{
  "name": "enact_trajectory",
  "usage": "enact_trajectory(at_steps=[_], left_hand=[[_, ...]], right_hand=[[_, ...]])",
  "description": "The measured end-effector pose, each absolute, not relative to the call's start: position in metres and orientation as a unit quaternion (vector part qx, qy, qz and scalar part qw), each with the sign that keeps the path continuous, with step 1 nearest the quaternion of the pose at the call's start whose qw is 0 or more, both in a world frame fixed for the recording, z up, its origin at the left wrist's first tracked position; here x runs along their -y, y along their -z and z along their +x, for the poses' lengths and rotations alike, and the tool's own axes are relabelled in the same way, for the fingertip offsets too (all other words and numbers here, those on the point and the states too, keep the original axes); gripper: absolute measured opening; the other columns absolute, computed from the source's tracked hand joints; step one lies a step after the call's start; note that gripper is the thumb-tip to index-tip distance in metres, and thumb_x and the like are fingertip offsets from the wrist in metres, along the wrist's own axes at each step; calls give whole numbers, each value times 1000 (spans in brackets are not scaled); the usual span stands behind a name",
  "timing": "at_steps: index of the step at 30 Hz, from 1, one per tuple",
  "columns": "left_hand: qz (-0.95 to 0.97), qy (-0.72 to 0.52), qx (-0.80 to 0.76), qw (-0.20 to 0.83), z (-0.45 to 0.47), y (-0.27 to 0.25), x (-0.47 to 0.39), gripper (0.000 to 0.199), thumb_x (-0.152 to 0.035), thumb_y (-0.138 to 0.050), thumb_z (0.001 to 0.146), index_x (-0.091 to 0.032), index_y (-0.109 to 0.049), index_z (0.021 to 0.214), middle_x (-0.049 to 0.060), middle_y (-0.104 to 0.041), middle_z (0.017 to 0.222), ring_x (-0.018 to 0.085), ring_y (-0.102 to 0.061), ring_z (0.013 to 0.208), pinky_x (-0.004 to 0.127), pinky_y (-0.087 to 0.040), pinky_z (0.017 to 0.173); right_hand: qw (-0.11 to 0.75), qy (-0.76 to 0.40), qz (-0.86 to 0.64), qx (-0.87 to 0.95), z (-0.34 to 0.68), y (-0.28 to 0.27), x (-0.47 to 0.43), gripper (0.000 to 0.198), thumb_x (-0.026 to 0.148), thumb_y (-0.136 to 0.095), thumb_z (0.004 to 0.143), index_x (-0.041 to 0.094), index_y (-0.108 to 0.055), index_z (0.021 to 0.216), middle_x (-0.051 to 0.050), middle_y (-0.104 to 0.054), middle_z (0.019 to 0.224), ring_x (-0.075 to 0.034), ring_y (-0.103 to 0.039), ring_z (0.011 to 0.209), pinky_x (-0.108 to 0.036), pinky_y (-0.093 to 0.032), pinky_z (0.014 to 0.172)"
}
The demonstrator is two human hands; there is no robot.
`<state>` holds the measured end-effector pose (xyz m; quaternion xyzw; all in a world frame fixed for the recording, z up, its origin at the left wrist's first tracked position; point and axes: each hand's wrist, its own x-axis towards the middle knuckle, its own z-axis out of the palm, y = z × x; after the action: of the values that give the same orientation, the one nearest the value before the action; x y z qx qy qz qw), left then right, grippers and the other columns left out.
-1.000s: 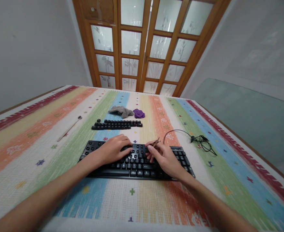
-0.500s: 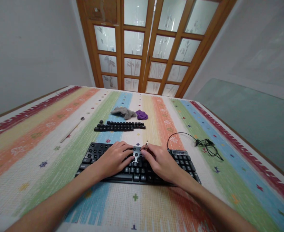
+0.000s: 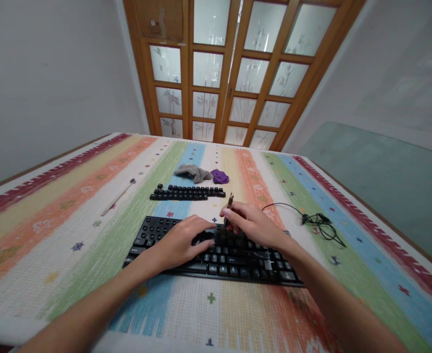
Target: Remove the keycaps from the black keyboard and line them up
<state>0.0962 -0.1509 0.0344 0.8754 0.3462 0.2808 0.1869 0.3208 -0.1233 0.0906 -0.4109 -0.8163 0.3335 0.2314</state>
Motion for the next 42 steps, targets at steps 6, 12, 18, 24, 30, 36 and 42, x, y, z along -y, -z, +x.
enact_trajectory(at_steps=[6,12,18,24,30,36,42], left_hand=[[790,-340,-359,363,111,-41,159,49,-28,-74,83,-23,-55,127,5,-71,112,20,-67,97,37,-54,87],[713,-384,-351,470,115,-37,156,42,-29,-74,82,-19,-59,120,7,-72,105,20,-67,93,36,-55,83],[679,-359,-348,538,111,-32,153,46,-33,-74,80,-19,-58,121,8,-71,107,20,-67,95,38,-55,86],[730,-359,-349,466,106,-41,156,32,-33,-72,82,-18,-66,110,7,-73,104,19,-68,92,36,-56,85],[840,-340,-337,253,107,-47,153,14,-28,-66,88,-18,-70,97,6,-72,101,19,-66,90,36,-55,84],[879,-327,-293,188,116,-48,145,7,-20,-66,85,-18,-69,91,11,-56,132,23,-58,109,45,-49,100],[890,-325,-267,174,121,-60,130,8,-19,-66,85,-17,-67,93,11,-53,132,21,-58,105,43,-50,98]], right_hand=[[239,-310,-361,847,324,-100,131,31,35,-41,101,15,-63,93,-2,-62,75,-14,-56,66,-26,-42,62],[255,-329,-334,845,323,-104,136,28,33,-41,101,16,-63,95,-3,-63,80,-12,-56,67,-26,-43,65],[268,-332,-319,846,324,-108,140,26,32,-42,101,16,-62,97,-3,-64,81,-12,-57,67,-26,-44,66],[266,-336,-320,845,328,-106,142,28,33,-41,101,16,-60,89,-3,-64,81,-12,-57,67,-26,-45,66],[255,-280,-349,857,330,-103,149,24,29,-41,100,17,-60,92,-4,-66,83,-15,-59,73,-29,-45,70],[249,-249,-368,861,329,-101,156,20,25,-42,99,18,-59,91,-6,-67,85,-17,-60,76,-31,-44,73],[262,-222,-407,847,334,-98,156,22,26,-40,100,17,-58,91,-6,-65,81,-18,-59,73,-31,-43,70]])
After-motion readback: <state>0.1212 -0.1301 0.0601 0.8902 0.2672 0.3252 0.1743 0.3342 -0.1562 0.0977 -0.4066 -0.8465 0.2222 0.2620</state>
